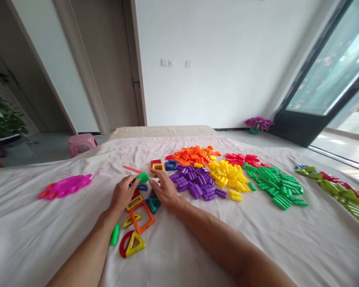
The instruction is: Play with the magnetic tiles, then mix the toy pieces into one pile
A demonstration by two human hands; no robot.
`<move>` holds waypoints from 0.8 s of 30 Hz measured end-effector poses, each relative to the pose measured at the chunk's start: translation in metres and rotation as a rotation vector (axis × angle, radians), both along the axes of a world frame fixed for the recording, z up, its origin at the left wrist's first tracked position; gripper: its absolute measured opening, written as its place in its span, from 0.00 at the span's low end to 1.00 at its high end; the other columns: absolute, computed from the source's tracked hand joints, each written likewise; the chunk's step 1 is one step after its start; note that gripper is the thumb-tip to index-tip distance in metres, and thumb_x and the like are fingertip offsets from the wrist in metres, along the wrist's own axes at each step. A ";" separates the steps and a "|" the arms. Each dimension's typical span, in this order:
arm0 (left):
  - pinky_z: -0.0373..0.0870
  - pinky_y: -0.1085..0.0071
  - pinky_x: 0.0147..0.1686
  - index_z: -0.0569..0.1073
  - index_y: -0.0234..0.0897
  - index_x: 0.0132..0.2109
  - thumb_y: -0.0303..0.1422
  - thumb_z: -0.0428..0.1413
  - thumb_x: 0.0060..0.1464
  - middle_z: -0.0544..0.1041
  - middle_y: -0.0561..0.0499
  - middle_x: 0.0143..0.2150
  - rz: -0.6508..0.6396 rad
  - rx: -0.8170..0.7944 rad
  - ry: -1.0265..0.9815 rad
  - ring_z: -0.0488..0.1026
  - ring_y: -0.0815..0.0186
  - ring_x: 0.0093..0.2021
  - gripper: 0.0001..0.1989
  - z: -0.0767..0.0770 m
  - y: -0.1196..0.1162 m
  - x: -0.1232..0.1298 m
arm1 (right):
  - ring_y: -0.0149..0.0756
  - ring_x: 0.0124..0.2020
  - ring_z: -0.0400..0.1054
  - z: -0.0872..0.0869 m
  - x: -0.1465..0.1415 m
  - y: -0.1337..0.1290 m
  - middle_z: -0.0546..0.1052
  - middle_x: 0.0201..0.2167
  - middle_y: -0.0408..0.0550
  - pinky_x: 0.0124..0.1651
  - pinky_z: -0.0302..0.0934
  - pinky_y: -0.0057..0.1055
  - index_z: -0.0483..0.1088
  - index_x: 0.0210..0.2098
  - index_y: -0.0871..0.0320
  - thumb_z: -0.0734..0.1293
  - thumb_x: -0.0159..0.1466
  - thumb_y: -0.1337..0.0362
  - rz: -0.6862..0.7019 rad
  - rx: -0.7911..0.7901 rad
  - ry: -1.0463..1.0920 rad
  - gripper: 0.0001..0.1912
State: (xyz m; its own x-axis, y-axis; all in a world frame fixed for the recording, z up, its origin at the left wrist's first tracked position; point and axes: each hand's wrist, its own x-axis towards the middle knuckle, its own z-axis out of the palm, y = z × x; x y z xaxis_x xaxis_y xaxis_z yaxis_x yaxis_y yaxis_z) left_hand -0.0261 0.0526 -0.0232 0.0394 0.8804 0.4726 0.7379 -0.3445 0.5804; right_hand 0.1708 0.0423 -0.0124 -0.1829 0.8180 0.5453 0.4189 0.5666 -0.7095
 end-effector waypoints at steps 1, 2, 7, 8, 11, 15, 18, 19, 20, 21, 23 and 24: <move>0.68 0.71 0.44 0.75 0.39 0.46 0.44 0.49 0.58 0.79 0.48 0.41 -0.062 -0.022 -0.047 0.75 0.62 0.41 0.17 0.000 -0.002 0.002 | 0.36 0.47 0.67 0.001 -0.001 -0.002 0.73 0.48 0.48 0.52 0.61 0.33 0.66 0.57 0.54 0.64 0.65 0.61 0.049 0.011 0.018 0.20; 0.68 0.71 0.43 0.75 0.38 0.45 0.44 0.50 0.58 0.80 0.49 0.40 -0.106 -0.052 -0.079 0.75 0.62 0.41 0.18 0.001 -0.003 0.005 | 0.35 0.45 0.67 0.002 -0.002 -0.004 0.74 0.47 0.48 0.50 0.62 0.33 0.66 0.56 0.54 0.64 0.65 0.61 0.094 0.006 0.037 0.20; 0.70 0.70 0.44 0.75 0.37 0.42 0.46 0.48 0.58 0.80 0.50 0.38 -0.191 -0.197 -0.257 0.76 0.61 0.40 0.19 0.008 -0.010 0.009 | 0.33 0.37 0.69 0.003 0.004 0.009 0.75 0.38 0.44 0.41 0.65 0.30 0.69 0.51 0.54 0.63 0.64 0.63 0.116 -0.056 0.211 0.16; 0.69 0.70 0.45 0.75 0.37 0.42 0.46 0.46 0.59 0.81 0.50 0.38 -0.171 -0.187 -0.322 0.76 0.61 0.41 0.20 0.008 -0.010 0.007 | 0.33 0.37 0.69 0.007 0.012 0.016 0.75 0.37 0.45 0.41 0.65 0.30 0.69 0.51 0.55 0.63 0.63 0.63 0.095 -0.048 0.247 0.16; 0.70 0.67 0.46 0.75 0.35 0.42 0.47 0.43 0.60 0.80 0.47 0.39 -0.017 -0.092 -0.518 0.77 0.60 0.42 0.23 0.006 -0.004 -0.006 | 0.34 0.37 0.69 0.026 0.059 0.041 0.75 0.38 0.46 0.41 0.65 0.31 0.70 0.48 0.57 0.63 0.62 0.62 -0.068 -0.009 0.310 0.16; 0.72 0.67 0.37 0.76 0.32 0.41 0.46 0.47 0.56 0.79 0.45 0.35 0.210 -0.048 -0.679 0.76 0.60 0.38 0.22 -0.005 0.012 -0.028 | 0.35 0.33 0.68 0.049 0.166 0.060 0.76 0.34 0.50 0.39 0.63 0.32 0.71 0.49 0.62 0.61 0.61 0.58 -0.475 0.007 0.208 0.20; 0.71 0.68 0.36 0.76 0.32 0.41 0.43 0.52 0.53 0.79 0.46 0.34 0.238 -0.079 -0.767 0.76 0.62 0.35 0.19 -0.011 0.020 -0.037 | 0.38 0.35 0.69 0.047 0.258 0.051 0.77 0.37 0.54 0.41 0.62 0.35 0.72 0.50 0.62 0.60 0.60 0.59 -0.814 -0.022 0.007 0.22; 0.71 0.69 0.36 0.76 0.32 0.40 0.43 0.53 0.52 0.79 0.46 0.33 0.223 -0.097 -0.789 0.75 0.62 0.35 0.18 -0.012 0.022 -0.037 | 0.40 0.37 0.69 0.044 0.287 0.045 0.77 0.39 0.55 0.42 0.62 0.36 0.71 0.51 0.61 0.60 0.60 0.60 -0.908 -0.062 -0.065 0.22; 0.70 0.69 0.36 0.76 0.32 0.40 0.42 0.54 0.51 0.79 0.46 0.33 0.203 -0.115 -0.808 0.75 0.62 0.35 0.17 -0.013 0.023 -0.036 | 0.42 0.39 0.70 0.040 0.312 0.037 0.77 0.41 0.56 0.43 0.61 0.38 0.72 0.51 0.60 0.60 0.60 0.60 -1.000 -0.116 -0.134 0.22; 0.70 0.69 0.36 0.76 0.33 0.40 0.41 0.55 0.50 0.79 0.47 0.33 0.182 -0.130 -0.821 0.75 0.62 0.35 0.17 -0.013 0.023 -0.035 | 0.44 0.40 0.70 0.037 0.334 0.030 0.77 0.42 0.58 0.43 0.61 0.40 0.73 0.50 0.59 0.59 0.60 0.61 -1.068 -0.179 -0.214 0.21; 0.69 0.70 0.36 0.77 0.33 0.40 0.41 0.56 0.48 0.79 0.47 0.33 0.146 -0.152 -0.847 0.75 0.62 0.36 0.17 -0.012 0.023 -0.032 | 0.49 0.44 0.69 0.032 0.359 0.019 0.76 0.43 0.63 0.45 0.60 0.43 0.74 0.48 0.59 0.60 0.59 0.64 -1.211 -0.221 -0.333 0.21; 0.69 0.71 0.36 0.77 0.33 0.40 0.41 0.57 0.48 0.79 0.47 0.33 0.136 -0.158 -0.863 0.75 0.63 0.36 0.17 -0.011 0.024 -0.031 | 0.52 0.47 0.68 0.031 0.361 0.015 0.75 0.46 0.65 0.47 0.59 0.46 0.74 0.50 0.60 0.60 0.58 0.66 -1.239 -0.214 -0.351 0.22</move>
